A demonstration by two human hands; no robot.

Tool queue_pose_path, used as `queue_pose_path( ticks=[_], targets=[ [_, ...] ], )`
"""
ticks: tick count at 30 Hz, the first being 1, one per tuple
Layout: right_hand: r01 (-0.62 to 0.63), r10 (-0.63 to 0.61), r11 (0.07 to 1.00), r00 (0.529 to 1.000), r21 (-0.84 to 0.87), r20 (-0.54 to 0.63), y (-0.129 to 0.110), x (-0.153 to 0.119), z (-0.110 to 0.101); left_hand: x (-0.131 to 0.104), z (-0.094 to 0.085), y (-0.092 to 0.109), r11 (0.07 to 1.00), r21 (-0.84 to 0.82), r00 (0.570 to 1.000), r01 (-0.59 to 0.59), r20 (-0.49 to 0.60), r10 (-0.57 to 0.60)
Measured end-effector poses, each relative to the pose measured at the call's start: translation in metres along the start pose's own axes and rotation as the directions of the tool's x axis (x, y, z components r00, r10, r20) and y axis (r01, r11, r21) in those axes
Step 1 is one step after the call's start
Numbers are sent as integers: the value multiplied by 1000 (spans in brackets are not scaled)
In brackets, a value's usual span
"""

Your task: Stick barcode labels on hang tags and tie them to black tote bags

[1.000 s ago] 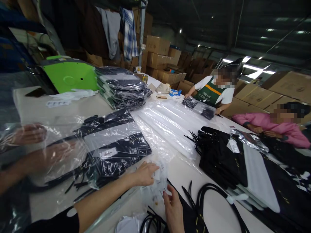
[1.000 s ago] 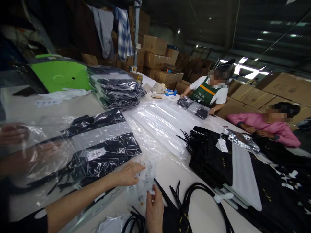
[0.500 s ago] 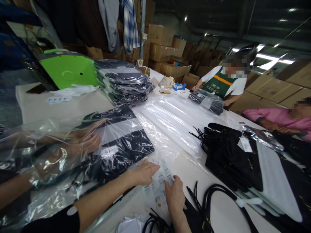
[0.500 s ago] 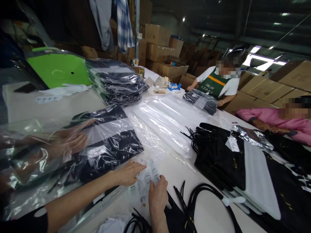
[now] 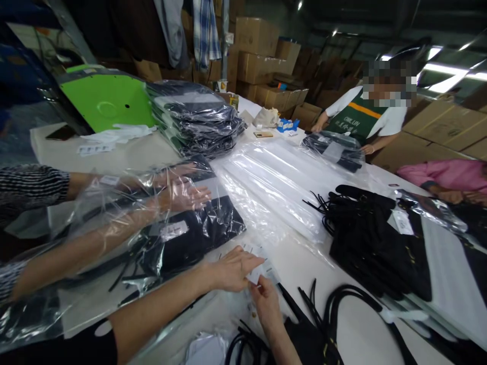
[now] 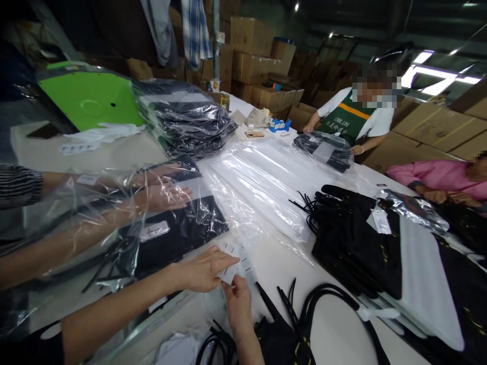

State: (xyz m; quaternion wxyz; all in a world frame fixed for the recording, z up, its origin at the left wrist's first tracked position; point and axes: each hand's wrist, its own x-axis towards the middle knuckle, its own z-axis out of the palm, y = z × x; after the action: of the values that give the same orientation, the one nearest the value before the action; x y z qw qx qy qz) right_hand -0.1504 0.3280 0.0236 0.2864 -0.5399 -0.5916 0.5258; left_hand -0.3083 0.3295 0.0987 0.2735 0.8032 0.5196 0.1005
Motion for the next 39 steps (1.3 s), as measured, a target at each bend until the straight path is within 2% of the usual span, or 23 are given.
queue_pose_path(
  ticks=[2, 4, 6, 8, 10, 13, 15, 17, 21, 28, 35, 39],
  targets=[
    [-17, 17, 1000, 999, 8, -33, -2, 0, -8, -1, -1, 6, 997, 64, 997, -45, -64, 49],
    [-44, 46, 999, 997, 22, -60, -5, 1, -19, -4, 5, 15, 991, 124, 977, -39, -205, 64],
    [-92, 95, 994, 994, 58, -53, -9, 2, -28, -7, 19, 26, 991, 126, 921, 44, -390, 9],
    [-157, 160, 981, 987, 117, -11, -14, 3, -33, -12, 44, 37, 990, 49, 852, 132, -516, -88],
    [-209, 205, 960, 978, 187, 39, -18, 4, -35, -14, 76, 43, 984, -62, 832, 169, -526, -176],
    [-238, 227, 936, 971, 260, 70, -23, 5, -33, -15, 123, 41, 957, -213, 848, 198, -452, -276],
    [-246, 236, 930, 969, 274, 71, -25, 7, -32, -14, 145, 38, 951, -243, 857, 192, -430, -283],
    [-248, 239, 929, 969, 273, 67, -27, 11, -30, -13, 156, 36, 951, -242, 859, 191, -429, -281],
    [-244, 238, 937, 970, 251, 54, -32, 23, -26, -16, 161, 40, 948, -252, 831, 195, -471, -296],
    [-247, 243, 941, 969, 231, 44, -33, 37, -16, -20, 166, 40, 987, -130, 788, 95, -597, -154],
    [-212, 229, 936, 973, 280, -30, -36, 46, -12, -18, 170, 41, 985, -87, 824, 149, -540, -172],
    [-167, 219, 905, 972, 391, -91, -67, 62, -12, -18, 170, 43, 987, -42, 828, 155, -540, -153]
  ],
)
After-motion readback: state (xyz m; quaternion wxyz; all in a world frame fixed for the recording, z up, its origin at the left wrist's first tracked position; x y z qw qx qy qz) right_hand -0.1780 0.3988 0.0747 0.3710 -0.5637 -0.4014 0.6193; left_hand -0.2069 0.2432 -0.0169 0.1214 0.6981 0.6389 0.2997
